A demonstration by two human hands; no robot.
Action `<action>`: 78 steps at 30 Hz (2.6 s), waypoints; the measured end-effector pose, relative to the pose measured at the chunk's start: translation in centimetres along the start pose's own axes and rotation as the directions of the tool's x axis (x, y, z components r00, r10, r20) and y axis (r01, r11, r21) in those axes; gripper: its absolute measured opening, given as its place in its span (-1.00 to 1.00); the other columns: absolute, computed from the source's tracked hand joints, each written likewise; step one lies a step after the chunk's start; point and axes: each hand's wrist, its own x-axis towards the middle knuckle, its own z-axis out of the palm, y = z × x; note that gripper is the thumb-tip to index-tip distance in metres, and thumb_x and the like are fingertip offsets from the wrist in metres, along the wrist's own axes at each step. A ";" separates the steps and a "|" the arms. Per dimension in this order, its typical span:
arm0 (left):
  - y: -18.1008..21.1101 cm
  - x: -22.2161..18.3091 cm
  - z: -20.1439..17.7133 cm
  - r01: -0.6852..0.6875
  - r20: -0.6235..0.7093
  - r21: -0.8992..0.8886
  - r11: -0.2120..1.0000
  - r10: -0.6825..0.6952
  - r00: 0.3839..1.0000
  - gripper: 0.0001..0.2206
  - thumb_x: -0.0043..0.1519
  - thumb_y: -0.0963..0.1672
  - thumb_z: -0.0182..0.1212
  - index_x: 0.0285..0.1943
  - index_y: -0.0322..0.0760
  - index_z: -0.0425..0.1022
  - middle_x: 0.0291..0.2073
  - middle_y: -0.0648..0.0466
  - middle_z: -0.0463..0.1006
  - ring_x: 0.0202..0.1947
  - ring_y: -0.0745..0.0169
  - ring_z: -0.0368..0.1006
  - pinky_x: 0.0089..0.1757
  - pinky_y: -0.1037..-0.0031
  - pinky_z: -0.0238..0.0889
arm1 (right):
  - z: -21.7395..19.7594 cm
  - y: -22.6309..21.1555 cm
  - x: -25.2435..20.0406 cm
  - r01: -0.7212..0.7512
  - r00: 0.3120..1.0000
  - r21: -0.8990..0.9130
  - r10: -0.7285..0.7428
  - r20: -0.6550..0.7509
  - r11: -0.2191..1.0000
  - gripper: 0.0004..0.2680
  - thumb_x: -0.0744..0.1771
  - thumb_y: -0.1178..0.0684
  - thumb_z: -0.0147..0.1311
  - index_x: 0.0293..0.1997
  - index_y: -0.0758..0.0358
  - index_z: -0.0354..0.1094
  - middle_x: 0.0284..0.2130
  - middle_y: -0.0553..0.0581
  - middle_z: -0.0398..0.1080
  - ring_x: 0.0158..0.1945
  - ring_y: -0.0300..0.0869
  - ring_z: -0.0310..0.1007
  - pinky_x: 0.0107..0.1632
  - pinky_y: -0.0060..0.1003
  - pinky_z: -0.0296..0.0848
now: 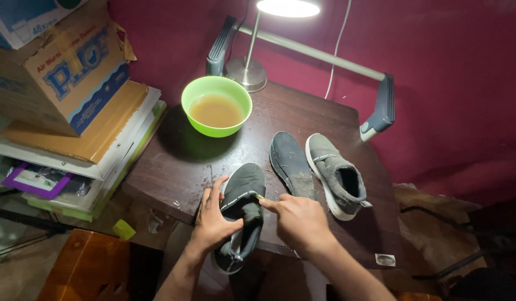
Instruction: Cleaning the upper part of a black sneaker using a brush and cleaning solution at a repair bench.
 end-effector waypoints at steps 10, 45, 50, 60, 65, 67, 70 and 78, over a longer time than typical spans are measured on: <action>0.0 0.9 0.9 0.043 0.058 0.122 0.992 -0.051 0.997 -0.23 -0.14 0.06 0.37 0.41 0.37 0.38 0.04 0.16 0.37 0.12 0.12 0.21 0.11 0.30 0.27 | -2.9 1.7 -5.3 -0.128 0.978 -0.137 0.148 0.148 0.982 -0.54 0.30 0.01 -0.14 0.28 -0.72 0.21 -0.20 -0.11 0.45 -0.08 -0.07 0.51 -0.08 -0.05 0.45; -0.5 -0.9 3.7 -0.496 -0.417 -0.052 0.867 0.433 0.799 -0.89 -0.18 -0.18 0.38 -0.52 -0.02 0.72 0.12 0.06 0.39 0.15 -0.01 0.16 0.19 0.24 0.13 | 3.3 -0.8 -3.8 0.082 0.996 0.231 -0.075 -0.038 0.970 -0.46 0.28 -0.19 0.06 0.48 -0.40 0.07 -0.27 0.14 0.41 -0.23 0.24 0.48 -0.20 0.21 0.37; -0.3 -1.2 2.8 -0.551 -0.415 -0.051 0.833 0.484 0.770 -0.79 -0.21 -0.20 0.37 -0.47 0.08 0.75 0.31 -0.08 0.25 0.35 -0.09 0.08 0.31 0.11 -0.08 | -0.1 -0.4 -2.5 -0.095 0.995 0.332 0.087 0.040 0.939 -0.46 0.17 0.01 -0.07 0.30 -0.50 0.19 -0.32 0.22 0.47 -0.24 0.22 0.50 -0.18 0.08 0.40; -0.7 -0.4 4.0 -0.508 -0.474 -0.047 0.860 0.429 0.769 -0.30 -0.22 -0.16 0.37 0.17 -0.20 0.19 0.35 -0.13 0.23 0.37 -0.15 0.22 0.28 0.17 0.06 | 2.6 1.1 -2.7 -0.011 0.995 0.672 -0.059 0.082 0.740 -0.41 0.19 0.23 -0.25 0.36 -0.22 0.35 -0.33 -0.14 0.55 -0.34 -0.31 0.41 -0.15 -0.59 0.30; -0.3 -0.4 3.8 -0.537 -0.481 -0.064 0.841 0.445 0.755 -0.25 -0.24 -0.23 0.29 0.25 -0.27 0.16 0.32 -0.19 0.21 0.38 -0.19 0.18 0.35 0.14 -0.01 | -0.5 0.1 -3.6 -0.136 0.991 0.652 0.097 0.095 0.746 -0.41 0.13 0.15 -0.23 0.23 -0.40 0.45 0.27 -0.21 0.37 0.13 -0.30 0.53 0.00 -0.56 0.42; -0.3 -0.4 3.9 -0.541 -0.488 -0.039 0.840 0.456 0.744 -0.20 -0.24 -0.22 0.30 0.31 -0.27 0.14 0.32 -0.20 0.21 0.39 -0.19 0.17 0.36 0.13 -0.03 | -0.2 -0.1 -3.5 -0.136 0.990 0.682 0.081 0.112 0.719 -0.38 0.09 0.17 -0.21 0.23 -0.39 0.46 0.25 -0.13 0.43 -0.02 -0.27 0.61 -0.10 -0.58 0.40; -0.6 -0.3 4.0 -0.503 -0.425 -0.088 0.860 0.424 0.799 -0.03 -0.17 -0.07 0.56 0.46 -0.16 0.04 0.43 -0.19 0.09 0.45 -0.09 0.10 0.16 0.31 0.33 | -0.7 -0.5 -3.5 0.051 0.991 0.492 -0.104 0.082 0.869 -0.35 0.10 0.13 -0.20 0.34 -0.38 0.35 -0.47 -0.04 0.52 -0.45 -0.15 0.44 -0.28 -0.22 0.34; -0.6 -0.1 4.5 -0.501 -0.525 -0.001 0.866 0.426 0.737 -0.16 -0.11 -0.08 0.51 0.41 -0.24 0.17 0.34 -0.20 0.25 0.42 -0.22 0.17 0.32 0.11 0.04 | 3.0 2.4 0.3 0.037 0.970 0.836 -0.220 0.102 0.548 -0.40 0.13 0.22 -0.29 0.33 0.04 0.39 -0.04 -0.10 0.54 -0.49 -0.40 0.23 -0.43 -0.55 0.19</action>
